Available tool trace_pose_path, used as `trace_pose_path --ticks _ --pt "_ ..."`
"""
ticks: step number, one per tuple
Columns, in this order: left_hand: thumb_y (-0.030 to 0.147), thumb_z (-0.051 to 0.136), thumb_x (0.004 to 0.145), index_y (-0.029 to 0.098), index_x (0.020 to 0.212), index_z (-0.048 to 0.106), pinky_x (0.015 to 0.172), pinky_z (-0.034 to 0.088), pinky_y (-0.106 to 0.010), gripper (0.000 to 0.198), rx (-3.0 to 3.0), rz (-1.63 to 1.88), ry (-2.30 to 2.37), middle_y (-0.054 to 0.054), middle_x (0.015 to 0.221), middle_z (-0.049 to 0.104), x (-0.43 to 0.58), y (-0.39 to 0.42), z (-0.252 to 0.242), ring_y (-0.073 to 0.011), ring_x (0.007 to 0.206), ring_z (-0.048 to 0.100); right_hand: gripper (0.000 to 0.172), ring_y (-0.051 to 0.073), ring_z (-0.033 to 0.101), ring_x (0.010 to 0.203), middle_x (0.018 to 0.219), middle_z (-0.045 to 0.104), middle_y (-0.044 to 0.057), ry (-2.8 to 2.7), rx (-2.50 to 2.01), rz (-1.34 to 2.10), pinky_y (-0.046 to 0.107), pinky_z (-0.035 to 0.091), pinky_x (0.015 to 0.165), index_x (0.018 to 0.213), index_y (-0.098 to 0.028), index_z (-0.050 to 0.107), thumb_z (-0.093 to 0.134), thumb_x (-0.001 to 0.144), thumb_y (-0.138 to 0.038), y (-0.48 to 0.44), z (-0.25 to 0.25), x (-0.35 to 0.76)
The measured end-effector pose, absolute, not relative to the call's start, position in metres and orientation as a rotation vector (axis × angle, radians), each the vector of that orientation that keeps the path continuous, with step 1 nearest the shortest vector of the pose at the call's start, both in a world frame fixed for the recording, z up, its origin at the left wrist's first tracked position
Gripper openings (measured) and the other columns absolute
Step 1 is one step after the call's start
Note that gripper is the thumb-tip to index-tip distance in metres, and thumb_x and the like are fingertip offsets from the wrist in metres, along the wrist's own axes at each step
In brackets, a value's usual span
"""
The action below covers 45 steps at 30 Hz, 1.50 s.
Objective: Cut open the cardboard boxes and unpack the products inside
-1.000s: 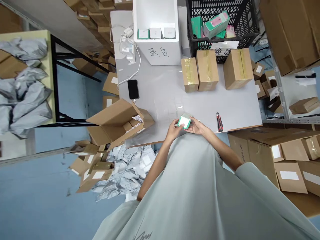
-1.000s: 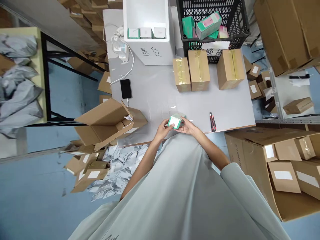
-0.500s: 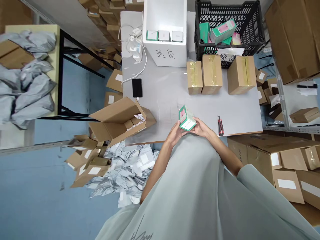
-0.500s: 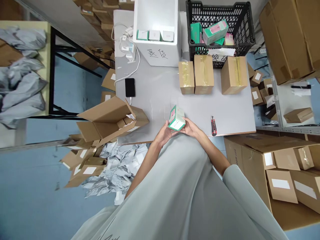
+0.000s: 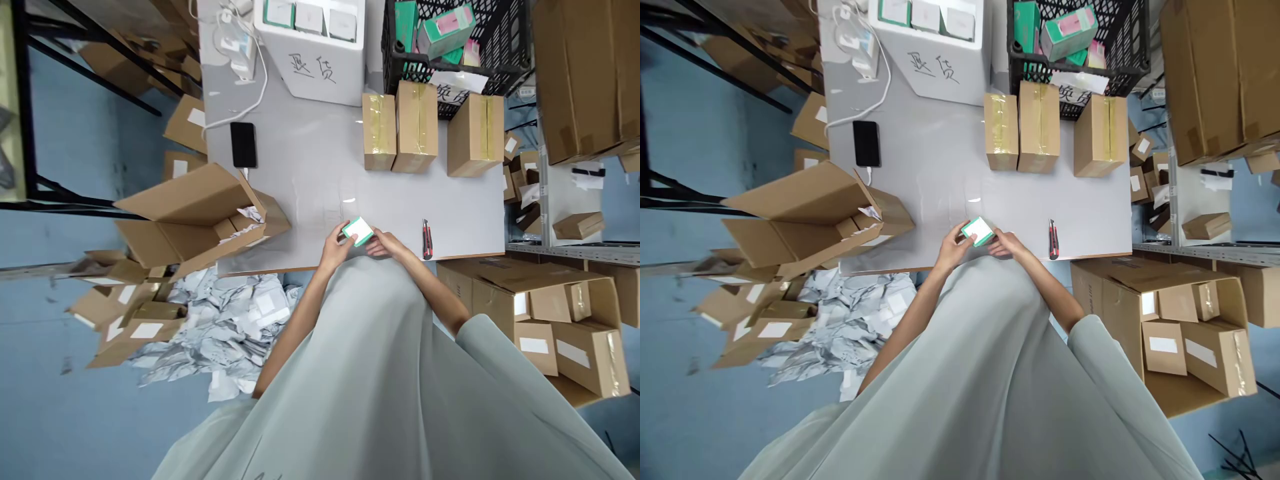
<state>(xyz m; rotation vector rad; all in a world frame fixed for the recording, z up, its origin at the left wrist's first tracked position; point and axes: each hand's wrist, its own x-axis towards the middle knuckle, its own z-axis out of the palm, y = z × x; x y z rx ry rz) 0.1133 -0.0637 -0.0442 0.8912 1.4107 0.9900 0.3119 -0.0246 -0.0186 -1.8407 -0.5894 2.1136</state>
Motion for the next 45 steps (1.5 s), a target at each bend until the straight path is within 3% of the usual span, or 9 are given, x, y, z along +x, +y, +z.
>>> trace_pose_path --ticks 5,8,13,19,24,28,36,41,45 --pt "0.052 0.081 0.094 0.026 0.139 0.076 0.109 0.065 -0.047 0.052 1.174 1.022 1.501 -0.016 0.159 0.063 0.121 -0.069 -0.031 -0.036 0.149 0.062 0.023 0.021 0.079 0.106 0.1 0.083 0.002 -1.121 -1.695 1.639 0.031 0.068 0.094 0.097 -0.025 0.075 0.08 0.096 -0.048 -0.024 -0.017 0.335" --pt "0.049 0.073 0.102 0.027 0.127 0.08 0.117 0.06 -0.048 0.034 1.348 0.994 1.506 -0.015 0.158 0.062 0.126 -0.071 -0.02 -0.0349 0.152 0.06 0.025 0.021 0.078 0.106 0.102 0.083 0.002 -1.279 -1.588 1.519 0.034 0.064 0.102 0.091 -0.025 0.077 0.08 0.093 -0.049 -0.022 -0.007 0.339" --pt "0.042 0.068 0.106 0.024 0.124 0.077 0.129 0.048 -0.051 0.027 1.432 0.957 1.58 -0.016 0.155 0.064 0.138 -0.07 -0.013 -0.036 0.149 0.061 0.028 0.021 0.079 0.096 0.098 0.082 0.003 -1.406 -1.59 1.468 0.034 0.064 0.098 0.088 -0.024 0.077 0.085 0.089 -0.051 -0.019 0.003 0.335" --pt "0.035 0.068 0.104 0.023 0.114 0.074 0.122 0.051 -0.048 0.016 1.475 0.865 1.678 -0.015 0.143 0.067 0.15 -0.067 -0.014 -0.0351 0.137 0.066 0.032 0.023 0.079 0.087 0.087 0.079 0.001 -1.549 -1.707 1.389 0.038 0.065 0.096 0.079 -0.025 0.068 0.079 0.091 -0.053 -0.024 0.001 0.333" --pt "0.03 0.065 0.103 0.025 0.114 0.074 0.116 0.054 -0.044 0.015 1.541 0.834 1.6 -0.012 0.141 0.068 0.146 -0.068 -0.017 -0.0315 0.131 0.068 0.015 0.024 0.082 0.093 0.099 0.083 0.003 -1.56 -1.705 1.407 0.038 0.064 0.097 0.09 -0.026 0.073 0.072 0.092 -0.041 -0.03 -0.001 0.339" --pt "0.027 0.06 0.104 0.024 0.115 0.074 0.113 0.055 -0.04 0.018 1.601 0.807 1.508 -0.012 0.14 0.069 0.141 -0.07 -0.015 -0.0291 0.13 0.068 0.015 0.024 0.083 0.091 0.102 0.083 0.003 -1.563 -1.712 1.404 0.039 0.065 0.096 0.094 -0.024 0.075 0.071 0.093 -0.039 -0.032 0.001 0.341" --pt "0.03 0.069 0.098 0.024 0.12 0.072 0.109 0.056 -0.041 0.023 1.665 0.723 1.418 -0.011 0.148 0.066 0.134 -0.065 -0.012 -0.0272 0.117 0.071 0.017 0.023 0.082 0.089 0.102 0.084 0.004 -1.583 -1.703 1.395 0.039 0.066 0.095 0.093 -0.023 0.077 0.073 0.097 -0.039 -0.023 -0.001 0.341" --pt "0.037 0.068 0.1 0.023 0.107 0.073 0.104 0.058 -0.039 0.016 1.657 0.672 1.393 -0.011 0.143 0.067 0.133 -0.059 -0.009 -0.0251 0.112 0.07 0.018 0.024 0.083 0.092 0.1 0.083 0.005 -1.563 -1.708 1.425 0.041 0.068 0.096 0.093 -0.023 0.078 0.074 0.097 -0.04 -0.023 -0.007 0.344" --pt "0.04 0.065 0.103 0.022 0.104 0.076 0.107 0.057 -0.039 0.021 1.659 0.667 1.341 -0.012 0.143 0.067 0.131 -0.059 -0.011 -0.026 0.119 0.07 0.025 0.025 0.082 0.095 0.103 0.083 0.005 -1.531 -1.704 1.45 0.042 0.069 0.097 0.095 -0.023 0.078 0.077 0.097 -0.048 -0.025 -0.009 0.345"
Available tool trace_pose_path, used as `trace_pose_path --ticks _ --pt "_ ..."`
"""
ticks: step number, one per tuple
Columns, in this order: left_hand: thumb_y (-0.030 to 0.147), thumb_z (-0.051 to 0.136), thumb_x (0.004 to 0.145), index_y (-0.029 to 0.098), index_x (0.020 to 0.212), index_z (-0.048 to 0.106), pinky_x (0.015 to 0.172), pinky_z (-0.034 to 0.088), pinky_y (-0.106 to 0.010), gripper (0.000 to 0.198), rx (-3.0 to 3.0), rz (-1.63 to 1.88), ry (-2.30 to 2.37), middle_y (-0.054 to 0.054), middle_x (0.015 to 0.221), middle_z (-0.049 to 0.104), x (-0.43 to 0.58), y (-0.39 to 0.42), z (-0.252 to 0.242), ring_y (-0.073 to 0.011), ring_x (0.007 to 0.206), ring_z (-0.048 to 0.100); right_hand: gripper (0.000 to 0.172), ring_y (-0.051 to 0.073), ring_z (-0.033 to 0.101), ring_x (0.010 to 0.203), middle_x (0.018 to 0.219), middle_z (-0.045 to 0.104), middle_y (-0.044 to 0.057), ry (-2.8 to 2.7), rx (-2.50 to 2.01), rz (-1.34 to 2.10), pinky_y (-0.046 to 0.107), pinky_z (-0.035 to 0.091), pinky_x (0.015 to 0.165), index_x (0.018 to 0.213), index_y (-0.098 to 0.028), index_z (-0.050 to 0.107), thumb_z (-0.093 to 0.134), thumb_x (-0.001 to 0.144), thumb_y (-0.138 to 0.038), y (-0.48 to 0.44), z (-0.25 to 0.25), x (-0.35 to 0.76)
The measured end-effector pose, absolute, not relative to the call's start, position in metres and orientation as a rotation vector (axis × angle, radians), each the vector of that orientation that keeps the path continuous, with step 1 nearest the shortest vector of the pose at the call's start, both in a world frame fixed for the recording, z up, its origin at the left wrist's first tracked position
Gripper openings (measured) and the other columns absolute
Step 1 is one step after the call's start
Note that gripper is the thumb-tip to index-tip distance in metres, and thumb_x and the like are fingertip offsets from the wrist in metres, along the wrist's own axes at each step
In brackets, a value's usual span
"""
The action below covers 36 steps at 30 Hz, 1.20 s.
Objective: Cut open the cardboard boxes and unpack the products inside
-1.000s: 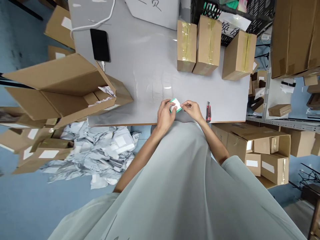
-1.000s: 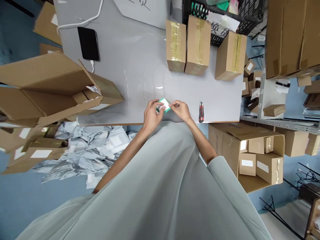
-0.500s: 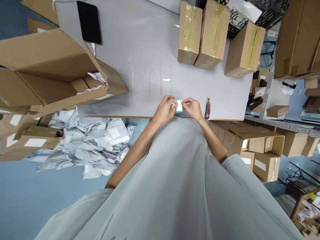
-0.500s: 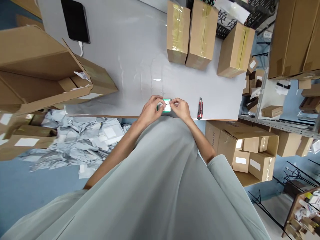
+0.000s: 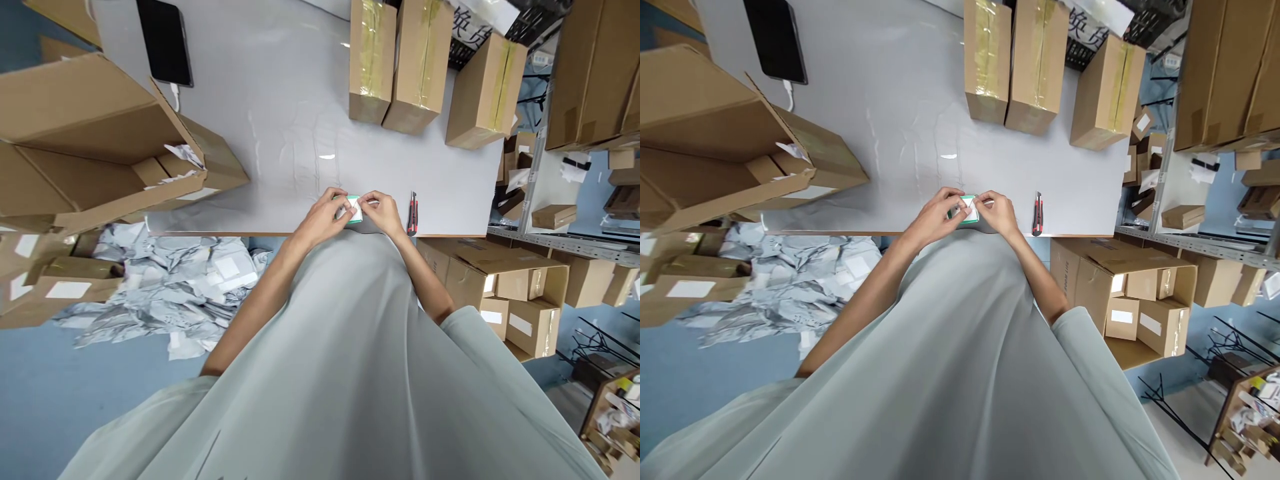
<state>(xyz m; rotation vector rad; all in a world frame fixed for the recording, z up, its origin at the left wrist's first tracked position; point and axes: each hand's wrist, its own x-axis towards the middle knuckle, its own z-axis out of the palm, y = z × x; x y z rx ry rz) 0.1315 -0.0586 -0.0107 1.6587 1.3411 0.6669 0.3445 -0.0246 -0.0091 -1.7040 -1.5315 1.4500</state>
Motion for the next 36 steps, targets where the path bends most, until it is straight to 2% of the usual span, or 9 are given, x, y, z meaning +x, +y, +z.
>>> trace_pose_path --ticks 5,12,16,19,22,28,32,36 --pt "0.043 0.069 0.101 0.023 0.106 0.078 0.114 0.055 -0.041 0.023 1.587 0.776 1.411 -0.011 0.145 0.069 0.127 -0.069 -0.02 -0.0286 0.13 0.069 0.03 0.024 0.082 0.094 0.106 0.083 0.005 -1.524 -1.687 1.471 0.042 0.069 0.096 0.099 -0.024 0.078 0.077 0.098 -0.054 -0.027 -0.005 0.341" --pt "0.046 0.077 0.099 0.024 0.107 0.081 0.111 0.056 -0.041 0.024 1.474 0.83 1.529 -0.01 0.144 0.069 0.137 -0.08 -0.028 -0.0291 0.13 0.069 0.024 0.023 0.081 0.105 0.118 0.081 0.005 -1.609 -1.644 1.407 0.037 0.068 0.098 0.107 -0.025 0.078 0.073 0.102 -0.047 -0.03 -0.001 0.337" --pt "0.044 0.077 0.098 0.023 0.1 0.081 0.109 0.057 -0.041 0.022 1.389 0.858 1.551 -0.01 0.141 0.072 0.142 -0.079 -0.028 -0.0282 0.127 0.071 0.031 0.021 0.079 0.099 0.118 0.08 0.006 -1.627 -1.603 1.456 0.034 0.07 0.086 0.111 -0.024 0.077 0.072 0.103 -0.053 -0.028 -0.004 0.34" --pt "0.035 0.076 0.094 0.024 0.091 0.075 0.109 0.057 -0.042 0.011 1.382 0.852 1.611 -0.009 0.139 0.074 0.144 -0.077 -0.025 -0.0281 0.126 0.073 0.039 0.019 0.078 0.092 0.118 0.079 0.006 -1.634 -1.586 1.491 0.031 0.07 0.075 0.115 -0.023 0.076 0.072 0.102 -0.06 -0.028 -0.008 0.341" --pt "0.026 0.073 0.091 0.025 0.087 0.067 0.11 0.056 -0.042 0.008 1.412 0.847 1.661 -0.008 0.138 0.075 0.146 -0.076 -0.021 -0.028 0.126 0.073 0.041 0.019 0.078 0.091 0.12 0.079 0.006 -1.647 -1.597 1.475 0.03 0.07 0.071 0.118 -0.023 0.076 0.071 0.102 -0.061 -0.029 -0.011 0.339" --pt "0.019 0.072 0.088 0.025 0.087 0.061 0.108 0.056 -0.042 0.012 1.42 0.823 1.685 -0.009 0.138 0.075 0.148 -0.074 -0.017 -0.028 0.124 0.074 0.034 0.02 0.08 0.09 0.119 0.08 0.007 -1.688 -1.637 1.39 0.036 0.071 0.083 0.117 -0.022 0.077 0.068 0.105 -0.053 -0.031 -0.012 0.335" --pt "0.024 0.075 0.09 0.025 0.087 0.064 0.11 0.055 -0.043 0.011 1.389 0.826 1.704 -0.008 0.136 0.075 0.151 -0.073 -0.016 -0.0288 0.126 0.073 0.033 0.022 0.081 0.101 0.123 0.08 0.008 -1.709 -1.642 1.354 0.04 0.071 0.094 0.118 -0.023 0.077 0.066 0.108 -0.052 -0.031 -0.011 0.336" --pt "0.029 0.08 0.088 0.025 0.086 0.066 0.109 0.056 -0.043 0.015 1.348 0.824 1.701 -0.008 0.136 0.075 0.153 -0.072 -0.018 -0.0292 0.126 0.074 0.032 0.022 0.081 0.099 0.123 0.08 0.008 -1.721 -1.652 1.325 0.042 0.071 0.097 0.118 -0.023 0.077 0.065 0.108 -0.05 -0.03 -0.012 0.337"
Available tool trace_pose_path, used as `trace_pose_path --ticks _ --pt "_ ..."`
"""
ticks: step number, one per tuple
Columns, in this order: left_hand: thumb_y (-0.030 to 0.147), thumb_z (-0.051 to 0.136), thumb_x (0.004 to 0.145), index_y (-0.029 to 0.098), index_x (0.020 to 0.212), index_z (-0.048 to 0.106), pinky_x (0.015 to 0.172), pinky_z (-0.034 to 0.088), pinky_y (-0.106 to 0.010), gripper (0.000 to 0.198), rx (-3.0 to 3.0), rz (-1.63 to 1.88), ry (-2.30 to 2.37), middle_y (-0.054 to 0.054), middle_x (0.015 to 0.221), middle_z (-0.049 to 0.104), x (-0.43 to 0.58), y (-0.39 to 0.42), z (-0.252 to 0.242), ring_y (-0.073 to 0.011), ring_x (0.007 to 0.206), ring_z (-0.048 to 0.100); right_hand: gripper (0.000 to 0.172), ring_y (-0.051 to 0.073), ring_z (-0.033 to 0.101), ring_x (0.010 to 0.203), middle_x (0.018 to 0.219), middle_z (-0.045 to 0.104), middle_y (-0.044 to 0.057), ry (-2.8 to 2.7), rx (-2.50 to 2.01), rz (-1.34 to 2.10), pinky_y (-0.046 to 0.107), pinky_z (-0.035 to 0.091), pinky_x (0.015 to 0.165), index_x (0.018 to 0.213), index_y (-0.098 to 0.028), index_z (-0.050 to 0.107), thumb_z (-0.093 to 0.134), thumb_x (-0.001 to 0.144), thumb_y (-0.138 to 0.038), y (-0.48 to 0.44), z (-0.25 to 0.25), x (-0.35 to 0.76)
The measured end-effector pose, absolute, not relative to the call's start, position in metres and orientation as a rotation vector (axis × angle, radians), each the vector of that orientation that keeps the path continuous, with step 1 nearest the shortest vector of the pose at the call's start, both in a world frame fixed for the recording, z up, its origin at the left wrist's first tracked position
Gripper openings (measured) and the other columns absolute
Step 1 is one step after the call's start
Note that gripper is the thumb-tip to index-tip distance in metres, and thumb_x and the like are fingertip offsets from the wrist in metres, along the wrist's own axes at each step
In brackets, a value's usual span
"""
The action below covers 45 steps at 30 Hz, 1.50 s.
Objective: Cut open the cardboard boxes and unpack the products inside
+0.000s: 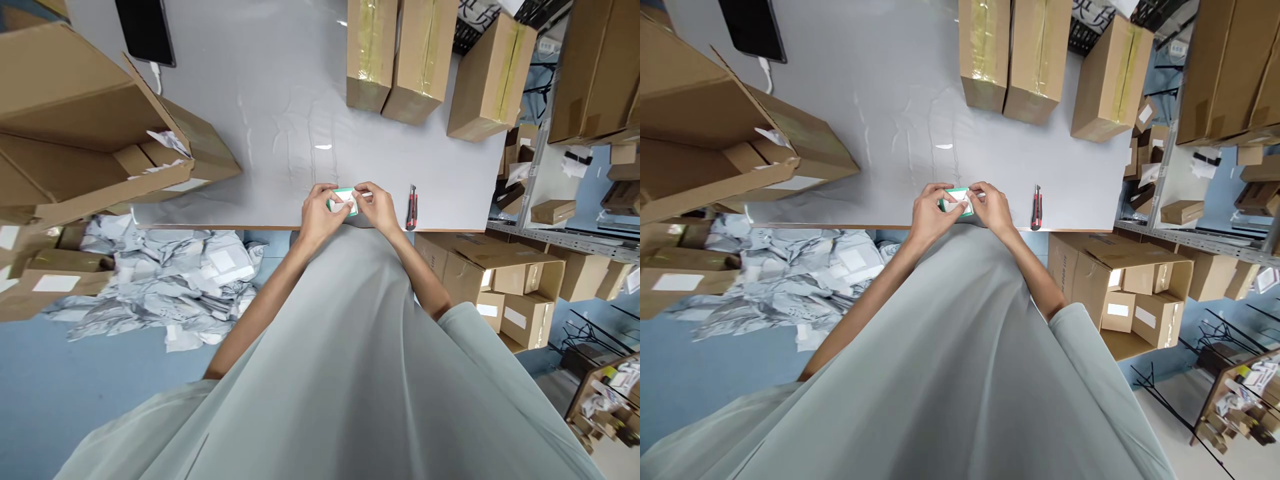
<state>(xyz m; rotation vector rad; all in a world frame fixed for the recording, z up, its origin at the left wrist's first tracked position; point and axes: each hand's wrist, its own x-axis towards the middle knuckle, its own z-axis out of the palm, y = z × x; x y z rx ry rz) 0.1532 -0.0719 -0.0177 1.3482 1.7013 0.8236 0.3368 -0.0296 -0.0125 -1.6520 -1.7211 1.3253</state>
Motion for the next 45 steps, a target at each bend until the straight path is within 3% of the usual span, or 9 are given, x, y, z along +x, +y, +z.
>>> trace_pose_path --ticks 9,21,31,40,45 --pt "0.019 0.078 0.081 0.024 0.08 0.062 0.112 0.056 -0.043 0.017 1.339 0.82 1.685 -0.007 0.136 0.075 0.152 -0.067 -0.024 -0.0291 0.128 0.073 0.03 0.023 0.082 0.099 0.122 0.081 0.009 -1.729 -1.661 1.312 0.044 0.071 0.098 0.117 -0.022 0.076 0.064 0.108 -0.049 -0.029 -0.012 0.335" --pt "0.034 0.082 0.09 0.025 0.096 0.077 0.112 0.057 -0.045 0.012 1.354 0.712 1.591 -0.009 0.146 0.071 0.144 -0.065 -0.02 -0.0317 0.131 0.071 0.033 0.022 0.082 0.101 0.126 0.08 0.009 -1.689 -1.65 1.309 0.04 0.071 0.098 0.117 -0.023 0.076 0.061 0.11 -0.052 -0.032 -0.017 0.342" --pt "0.031 0.073 0.093 0.026 0.104 0.079 0.118 0.055 -0.047 0.014 1.352 0.735 1.778 -0.009 0.148 0.071 0.157 -0.079 -0.005 -0.0331 0.134 0.07 0.04 0.022 0.082 0.103 0.129 0.079 0.01 -1.714 -1.673 1.312 0.039 0.07 0.098 0.121 -0.023 0.076 0.06 0.112 -0.059 -0.032 -0.018 0.338" --pt "0.024 0.078 0.086 0.025 0.095 0.076 0.112 0.057 -0.046 0.009 1.332 0.756 1.848 -0.009 0.133 0.072 0.167 -0.072 -0.004 -0.0321 0.121 0.073 0.034 0.023 0.081 0.103 0.125 0.08 0.009 -1.76 -1.714 1.232 0.039 0.066 0.104 0.119 -0.024 0.077 0.06 0.114 -0.053 -0.034 -0.015 0.335" --pt "0.022 0.08 0.082 0.024 0.087 0.072 0.111 0.057 -0.048 0.009 1.348 0.697 1.801 -0.009 0.131 0.071 0.167 -0.068 -0.003 -0.0324 0.115 0.073 0.035 0.024 0.08 0.11 0.128 0.079 0.009 -1.793 -1.709 1.197 0.039 0.063 0.109 0.129 -0.026 0.076 0.06 0.115 -0.053 -0.038 -0.015 0.336"
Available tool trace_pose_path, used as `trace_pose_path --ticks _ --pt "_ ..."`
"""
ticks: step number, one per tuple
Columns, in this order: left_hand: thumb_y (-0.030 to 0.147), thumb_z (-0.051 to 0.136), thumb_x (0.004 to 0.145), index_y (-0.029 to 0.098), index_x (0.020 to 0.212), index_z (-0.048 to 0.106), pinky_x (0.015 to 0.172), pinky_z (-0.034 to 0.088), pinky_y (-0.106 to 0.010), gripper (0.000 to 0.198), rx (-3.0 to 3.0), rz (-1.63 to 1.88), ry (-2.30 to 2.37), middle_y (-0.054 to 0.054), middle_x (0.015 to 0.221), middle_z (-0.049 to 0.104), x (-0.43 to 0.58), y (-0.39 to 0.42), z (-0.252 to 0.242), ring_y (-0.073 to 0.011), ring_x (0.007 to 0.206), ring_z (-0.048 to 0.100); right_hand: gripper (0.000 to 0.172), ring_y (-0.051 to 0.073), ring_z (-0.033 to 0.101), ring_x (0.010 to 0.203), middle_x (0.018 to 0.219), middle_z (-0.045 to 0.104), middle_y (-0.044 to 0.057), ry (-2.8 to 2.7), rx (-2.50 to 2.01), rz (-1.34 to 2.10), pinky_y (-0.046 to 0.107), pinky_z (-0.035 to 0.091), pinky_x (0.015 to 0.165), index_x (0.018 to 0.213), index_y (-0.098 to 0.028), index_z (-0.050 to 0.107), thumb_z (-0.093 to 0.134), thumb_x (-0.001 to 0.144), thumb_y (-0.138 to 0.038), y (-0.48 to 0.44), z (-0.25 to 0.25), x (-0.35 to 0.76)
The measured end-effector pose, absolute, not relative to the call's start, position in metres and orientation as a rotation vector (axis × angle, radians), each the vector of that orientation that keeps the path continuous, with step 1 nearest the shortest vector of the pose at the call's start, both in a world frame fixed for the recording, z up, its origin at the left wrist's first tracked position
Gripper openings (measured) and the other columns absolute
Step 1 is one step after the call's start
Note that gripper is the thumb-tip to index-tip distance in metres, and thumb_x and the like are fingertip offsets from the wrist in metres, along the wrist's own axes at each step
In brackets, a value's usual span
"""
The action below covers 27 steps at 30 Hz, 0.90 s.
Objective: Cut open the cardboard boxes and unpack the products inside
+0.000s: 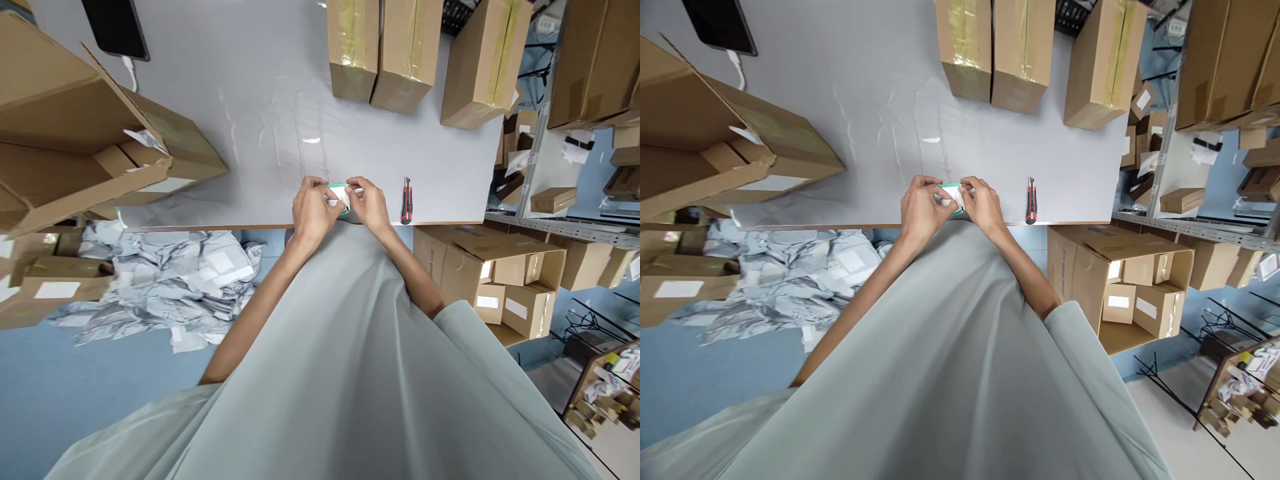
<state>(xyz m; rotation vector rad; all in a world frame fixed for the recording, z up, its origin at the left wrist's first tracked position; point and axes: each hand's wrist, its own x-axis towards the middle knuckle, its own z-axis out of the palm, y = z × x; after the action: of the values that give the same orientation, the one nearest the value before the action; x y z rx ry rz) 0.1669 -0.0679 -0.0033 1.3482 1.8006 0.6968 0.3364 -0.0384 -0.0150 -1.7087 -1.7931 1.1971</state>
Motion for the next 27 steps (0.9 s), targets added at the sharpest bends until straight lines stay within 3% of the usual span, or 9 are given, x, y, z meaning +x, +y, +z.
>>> trace_pose_path --ticks 6,13,18,23,27 --pt "0.023 0.077 0.084 0.025 0.091 0.074 0.111 0.057 -0.047 0.008 1.398 0.701 1.761 -0.009 0.134 0.07 0.164 -0.068 -0.009 -0.0317 0.119 0.072 0.044 0.024 0.081 0.106 0.129 0.079 0.008 -1.747 -1.695 1.225 0.041 0.066 0.107 0.135 -0.027 0.077 0.057 0.115 -0.06 -0.041 -0.014 0.339" --pt "0.037 0.074 0.097 0.028 0.104 0.075 0.112 0.055 -0.046 0.011 1.441 0.746 1.672 -0.009 0.142 0.068 0.157 -0.075 -0.011 -0.0346 0.131 0.068 0.048 0.023 0.08 0.106 0.131 0.077 0.009 -1.691 -1.651 1.29 0.041 0.07 0.103 0.134 -0.025 0.078 0.056 0.114 -0.063 -0.038 -0.014 0.341" --pt "0.046 0.08 0.096 0.03 0.128 0.069 0.114 0.054 -0.045 0.038 1.435 0.794 1.638 -0.01 0.134 0.07 0.149 -0.076 -0.017 -0.0336 0.131 0.066 0.049 0.023 0.078 0.11 0.131 0.076 0.01 -1.706 -1.606 1.335 0.041 0.07 0.102 0.137 -0.027 0.077 0.062 0.11 -0.065 -0.037 -0.015 0.343" --pt "0.057 0.08 0.096 0.027 0.142 0.068 0.111 0.059 -0.043 0.057 1.407 0.813 1.549 -0.013 0.146 0.067 0.143 -0.074 -0.023 -0.0324 0.141 0.064 0.049 0.021 0.078 0.105 0.132 0.075 0.008 -1.68 -1.561 1.433 0.037 0.071 0.094 0.143 -0.029 0.074 0.067 0.107 -0.062 -0.038 -0.015 0.351" --pt "0.068 0.092 0.082 0.027 0.149 0.067 0.112 0.061 -0.044 0.083 1.418 0.769 1.385 -0.014 0.156 0.063 0.128 -0.076 -0.019 -0.0333 0.147 0.061 0.049 0.022 0.078 0.105 0.144 0.071 0.011 -1.674 -1.505 1.45 0.038 0.071 0.089 0.146 -0.029 0.072 0.065 0.108 -0.058 -0.045 -0.007 0.355"
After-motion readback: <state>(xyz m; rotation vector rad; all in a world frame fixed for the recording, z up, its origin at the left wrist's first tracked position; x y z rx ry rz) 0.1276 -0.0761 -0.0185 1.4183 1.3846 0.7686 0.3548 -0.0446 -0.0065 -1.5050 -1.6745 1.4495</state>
